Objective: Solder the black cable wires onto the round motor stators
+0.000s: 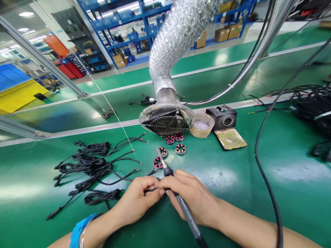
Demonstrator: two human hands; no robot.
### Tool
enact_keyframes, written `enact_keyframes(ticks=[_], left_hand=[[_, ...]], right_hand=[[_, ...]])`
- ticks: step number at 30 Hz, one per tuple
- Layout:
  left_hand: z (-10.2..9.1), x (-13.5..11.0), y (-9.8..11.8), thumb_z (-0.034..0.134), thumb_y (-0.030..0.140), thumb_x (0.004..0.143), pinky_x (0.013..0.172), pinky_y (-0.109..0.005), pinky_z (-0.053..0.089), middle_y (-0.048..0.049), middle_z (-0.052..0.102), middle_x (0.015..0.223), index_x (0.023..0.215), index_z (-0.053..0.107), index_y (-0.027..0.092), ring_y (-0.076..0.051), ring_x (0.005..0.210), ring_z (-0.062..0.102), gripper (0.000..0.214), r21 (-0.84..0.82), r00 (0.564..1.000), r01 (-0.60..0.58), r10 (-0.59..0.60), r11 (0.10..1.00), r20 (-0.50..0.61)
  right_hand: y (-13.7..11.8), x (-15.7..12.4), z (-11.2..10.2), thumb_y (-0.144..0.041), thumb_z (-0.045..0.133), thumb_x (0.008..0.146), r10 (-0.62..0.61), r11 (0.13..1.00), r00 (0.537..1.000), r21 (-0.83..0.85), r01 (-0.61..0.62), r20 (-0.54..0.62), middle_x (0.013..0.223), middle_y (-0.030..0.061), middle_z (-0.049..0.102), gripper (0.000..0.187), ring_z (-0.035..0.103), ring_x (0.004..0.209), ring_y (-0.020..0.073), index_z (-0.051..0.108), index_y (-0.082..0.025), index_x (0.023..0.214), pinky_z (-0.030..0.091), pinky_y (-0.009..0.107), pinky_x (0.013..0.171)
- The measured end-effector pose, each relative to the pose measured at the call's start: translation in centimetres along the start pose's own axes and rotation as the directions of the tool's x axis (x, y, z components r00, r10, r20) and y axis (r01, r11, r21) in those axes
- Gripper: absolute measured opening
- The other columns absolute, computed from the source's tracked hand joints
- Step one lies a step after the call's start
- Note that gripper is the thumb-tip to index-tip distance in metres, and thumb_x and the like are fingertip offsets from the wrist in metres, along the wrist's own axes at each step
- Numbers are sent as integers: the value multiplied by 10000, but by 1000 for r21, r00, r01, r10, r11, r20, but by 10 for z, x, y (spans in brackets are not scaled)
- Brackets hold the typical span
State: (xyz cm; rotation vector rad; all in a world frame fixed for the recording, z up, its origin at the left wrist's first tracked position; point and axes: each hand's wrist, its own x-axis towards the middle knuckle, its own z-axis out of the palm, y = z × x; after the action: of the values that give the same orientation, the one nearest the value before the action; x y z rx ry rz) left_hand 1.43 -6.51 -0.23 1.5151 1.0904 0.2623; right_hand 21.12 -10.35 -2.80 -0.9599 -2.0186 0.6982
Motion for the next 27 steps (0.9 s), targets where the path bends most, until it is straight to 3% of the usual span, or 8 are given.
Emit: enact_keyframes(ticks=[4,8,10,12,15,19,24,27], left_hand=[[9,-18,9,580,260,838,547,-228,388,-3,545,723,887,672,165,-115,591,464,141,212,993,-88,103,973,-61],[11,-33,15,613,101,683,697,-274,518,-75,642,946,1180,611,156,-188,771,612,500,209,983,-172,155,963,97],[3,-30,16,549,61,712,753,-281,522,-74,669,963,1139,641,177,-196,827,634,452,233,972,-228,206,945,116],[-9,-18,16,478,71,804,772,-286,504,-56,688,907,1033,684,196,-185,815,637,332,363,965,-249,263,898,11],[-23,5,12,491,210,904,756,-301,479,-57,674,877,1094,678,196,-191,789,627,267,634,915,-156,353,757,-196],[-25,23,6,542,325,913,692,-289,453,-59,666,908,1135,667,225,-214,823,636,273,797,913,-92,370,596,-172],[-22,20,4,453,139,908,712,-272,439,-21,706,905,1151,670,286,-185,819,653,357,741,924,-274,382,613,25],[-22,18,4,414,140,934,771,-270,435,-30,722,995,1159,645,256,-182,879,659,343,682,911,-270,410,679,-48]], right_hand=[[-1,-3,8,-21,427,885,51,998,997,-43,-54,-61,864,27,617,269,508,744,172,519,-217,1045,430,285,654],[-2,-6,12,-36,444,872,42,992,992,-112,-56,-121,857,38,603,274,478,718,183,492,-211,1076,420,297,625],[-2,-5,10,-40,445,871,12,991,993,-134,-28,-118,861,41,600,270,467,722,187,496,-212,1073,415,301,628],[-3,-3,6,-46,459,857,-7,988,994,-157,-11,-109,870,44,596,279,471,748,195,506,-210,1078,417,309,645],[-7,-1,0,-91,516,826,-8,990,995,-140,-5,-94,853,33,591,306,500,736,188,507,-199,1111,434,308,649],[-10,-5,-6,-114,524,834,-14,998,996,-70,7,-92,730,-24,583,287,558,624,142,506,-204,1106,455,274,614],[5,-8,-15,-83,528,833,-36,984,977,-178,-2,-209,976,61,667,325,636,771,177,517,-204,1134,525,312,705],[16,-5,-16,-43,493,814,0,987,994,-159,-17,-107,1220,116,618,435,612,1081,234,480,-198,1220,523,384,904]])
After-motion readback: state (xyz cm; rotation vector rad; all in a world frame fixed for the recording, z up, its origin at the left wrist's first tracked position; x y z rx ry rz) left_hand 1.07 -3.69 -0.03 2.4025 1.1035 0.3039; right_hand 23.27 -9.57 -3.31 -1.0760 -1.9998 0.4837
